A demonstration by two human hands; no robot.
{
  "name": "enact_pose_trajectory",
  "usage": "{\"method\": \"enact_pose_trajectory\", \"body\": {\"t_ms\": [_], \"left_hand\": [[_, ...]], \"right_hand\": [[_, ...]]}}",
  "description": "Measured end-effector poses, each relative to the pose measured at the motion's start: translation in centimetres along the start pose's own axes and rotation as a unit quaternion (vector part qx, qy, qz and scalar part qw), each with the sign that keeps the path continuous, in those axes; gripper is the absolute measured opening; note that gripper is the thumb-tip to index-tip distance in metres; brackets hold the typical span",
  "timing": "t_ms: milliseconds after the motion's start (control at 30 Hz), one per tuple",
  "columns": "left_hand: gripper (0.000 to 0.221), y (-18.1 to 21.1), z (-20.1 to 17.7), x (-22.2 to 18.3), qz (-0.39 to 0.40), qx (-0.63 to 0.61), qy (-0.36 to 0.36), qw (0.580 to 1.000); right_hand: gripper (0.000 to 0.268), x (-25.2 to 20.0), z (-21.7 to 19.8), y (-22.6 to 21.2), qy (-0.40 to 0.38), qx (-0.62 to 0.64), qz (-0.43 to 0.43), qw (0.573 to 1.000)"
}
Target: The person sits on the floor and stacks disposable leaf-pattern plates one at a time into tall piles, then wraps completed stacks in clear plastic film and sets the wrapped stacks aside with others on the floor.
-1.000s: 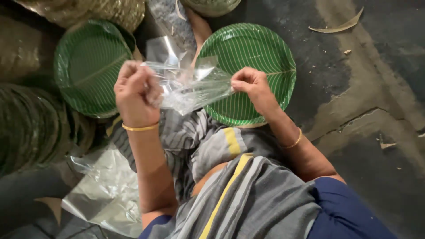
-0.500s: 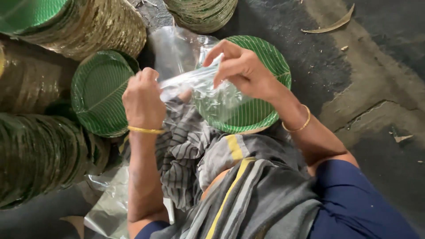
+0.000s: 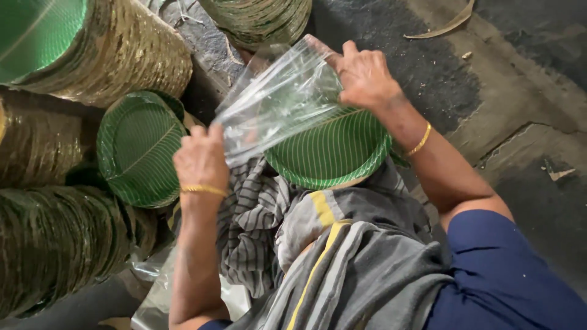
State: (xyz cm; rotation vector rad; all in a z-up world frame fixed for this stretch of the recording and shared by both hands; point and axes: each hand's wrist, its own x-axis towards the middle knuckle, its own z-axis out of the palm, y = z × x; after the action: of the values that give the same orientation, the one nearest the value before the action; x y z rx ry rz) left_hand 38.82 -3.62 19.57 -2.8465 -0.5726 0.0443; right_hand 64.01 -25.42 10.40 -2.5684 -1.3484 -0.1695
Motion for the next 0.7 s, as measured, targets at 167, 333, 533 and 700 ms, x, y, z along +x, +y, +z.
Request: {"method": "enact_pose_trajectory", "body": {"t_ms": [167, 333, 533, 700], "left_hand": [[0.038, 0.2, -5.0, 2.8, -0.085, -0.044, 0.180, 0.979], [0.024, -3.7, 6.8, 8.9, 0.019, -0.040, 0.340, 0.939], [0.027, -1.8, 16.4, 15.9, -0.010, -0.070, 0.195, 0.978], [0.020, -0.2, 24.9, 16.5, 0.032, -0.183, 0.232, 0.955]], "right_hand": [[0.045, 0.8, -2.8, 3.1, 0.198, 0.051, 0.031, 0.978], [0.033, 1.9, 4.8, 8.8, 0.358, 0.127, 0.000, 0.925], [0.018, 3.5, 11.4, 12.4, 0.228, 0.145, -0.070, 0.960], [0.011, 2.2, 13.9, 12.5, 0.229, 0.195, -0.077, 0.950]]}}
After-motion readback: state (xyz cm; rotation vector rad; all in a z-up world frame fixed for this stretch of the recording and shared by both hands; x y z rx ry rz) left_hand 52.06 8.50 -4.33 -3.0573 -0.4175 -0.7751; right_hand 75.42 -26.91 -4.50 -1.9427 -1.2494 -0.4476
